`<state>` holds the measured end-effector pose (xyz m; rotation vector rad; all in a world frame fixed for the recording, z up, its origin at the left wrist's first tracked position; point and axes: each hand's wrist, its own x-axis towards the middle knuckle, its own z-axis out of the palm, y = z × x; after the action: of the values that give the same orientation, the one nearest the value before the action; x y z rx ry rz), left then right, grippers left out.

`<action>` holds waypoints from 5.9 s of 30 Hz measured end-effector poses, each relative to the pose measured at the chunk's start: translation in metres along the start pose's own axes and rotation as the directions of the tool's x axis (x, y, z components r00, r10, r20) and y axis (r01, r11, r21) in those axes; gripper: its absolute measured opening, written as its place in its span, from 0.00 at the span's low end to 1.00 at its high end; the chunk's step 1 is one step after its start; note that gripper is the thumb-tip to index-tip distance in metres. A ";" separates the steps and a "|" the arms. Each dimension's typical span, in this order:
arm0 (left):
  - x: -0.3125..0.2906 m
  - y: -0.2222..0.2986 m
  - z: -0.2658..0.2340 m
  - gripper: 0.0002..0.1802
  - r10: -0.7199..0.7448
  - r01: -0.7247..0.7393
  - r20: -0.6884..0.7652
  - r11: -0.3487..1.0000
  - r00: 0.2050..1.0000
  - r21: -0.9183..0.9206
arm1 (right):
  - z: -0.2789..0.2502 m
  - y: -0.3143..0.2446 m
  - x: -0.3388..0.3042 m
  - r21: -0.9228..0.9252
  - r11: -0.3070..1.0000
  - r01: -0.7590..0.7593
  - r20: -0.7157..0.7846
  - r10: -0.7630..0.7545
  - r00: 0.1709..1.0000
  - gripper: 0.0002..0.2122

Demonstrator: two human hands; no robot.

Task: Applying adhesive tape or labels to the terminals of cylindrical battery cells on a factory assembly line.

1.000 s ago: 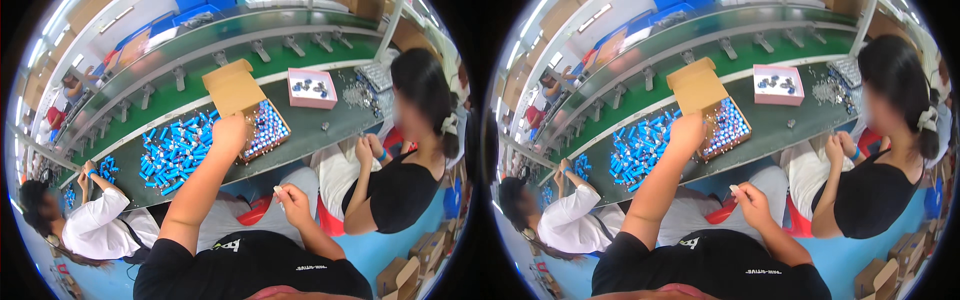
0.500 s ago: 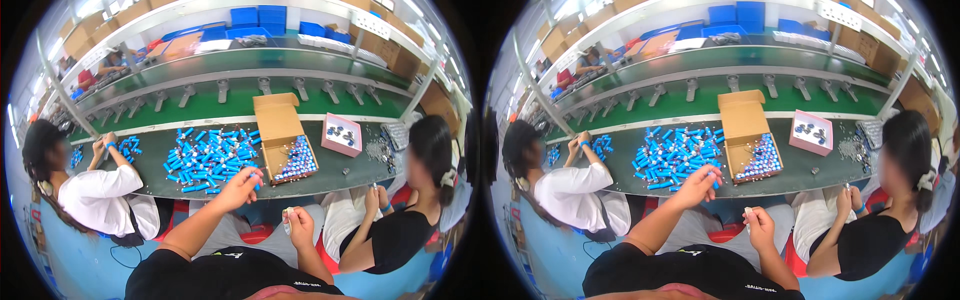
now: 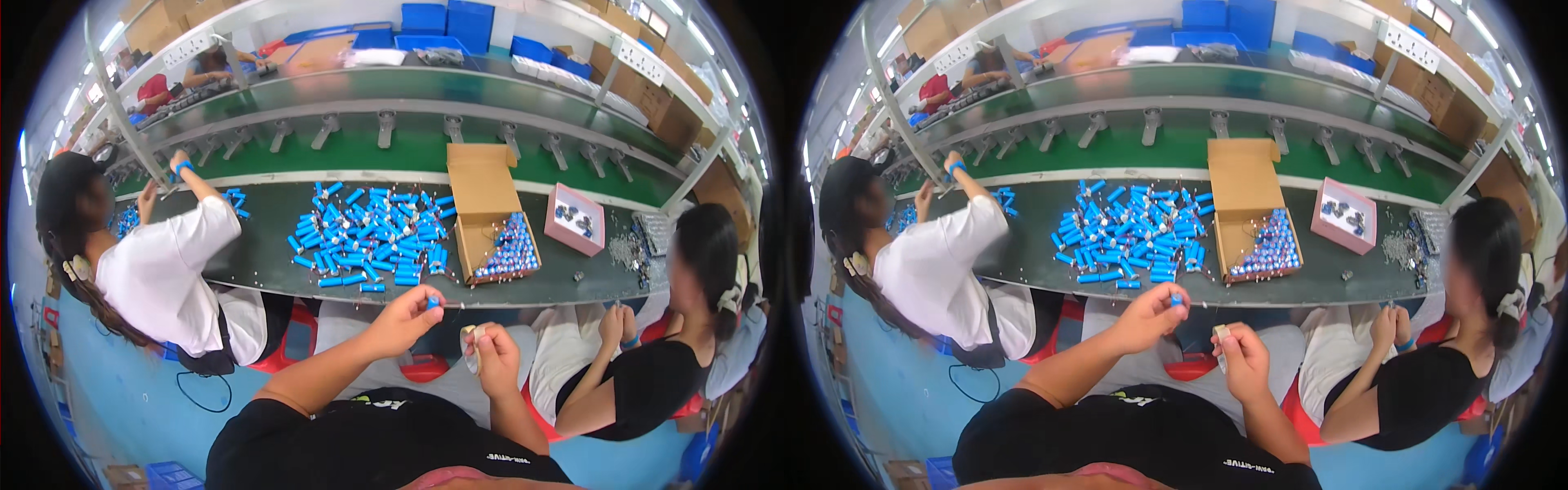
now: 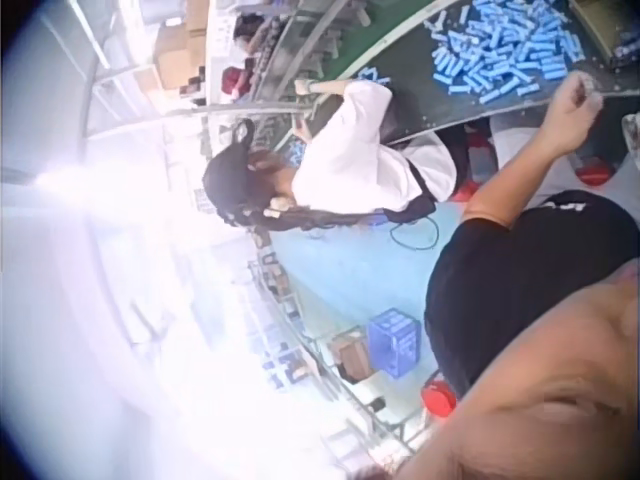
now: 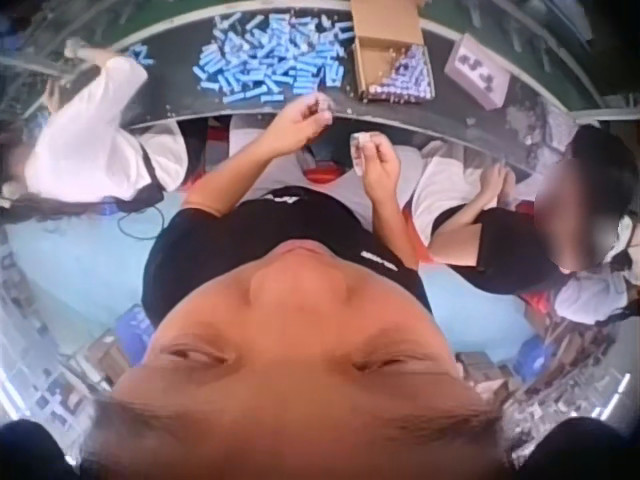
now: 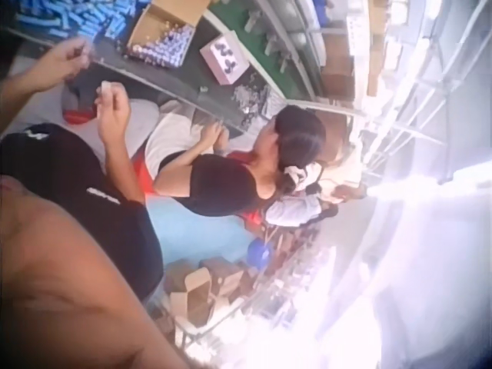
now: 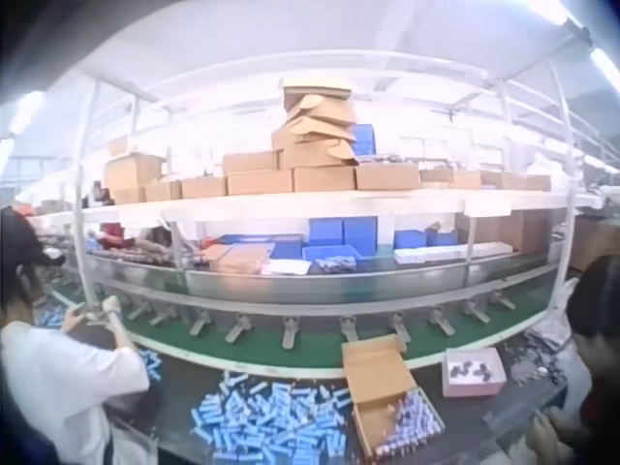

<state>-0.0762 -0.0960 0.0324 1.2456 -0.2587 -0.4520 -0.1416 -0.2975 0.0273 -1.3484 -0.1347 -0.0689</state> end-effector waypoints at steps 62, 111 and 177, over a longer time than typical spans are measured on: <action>-0.001 0.006 0.014 0.14 0.304 -0.322 0.115 0.828 0.946 0.459 | 0.032 -0.034 0.027 -0.373 0.928 -0.010 0.156 0.074 0.985 0.02; 0.027 0.018 -0.125 0.12 0.629 0.330 -0.321 0.107 0.708 0.938 | -0.005 0.033 0.010 0.214 0.854 -0.475 0.015 0.483 0.875 0.07; 0.155 -0.010 0.007 0.23 0.201 -0.104 -0.118 0.829 0.973 0.549 | -0.048 0.046 0.009 0.322 0.881 -0.348 -0.128 0.404 0.906 0.06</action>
<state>0.0559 -0.1762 0.0163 1.7951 -0.3519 -0.1244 -0.1242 -0.3337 -0.0264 -1.0433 0.2763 0.1479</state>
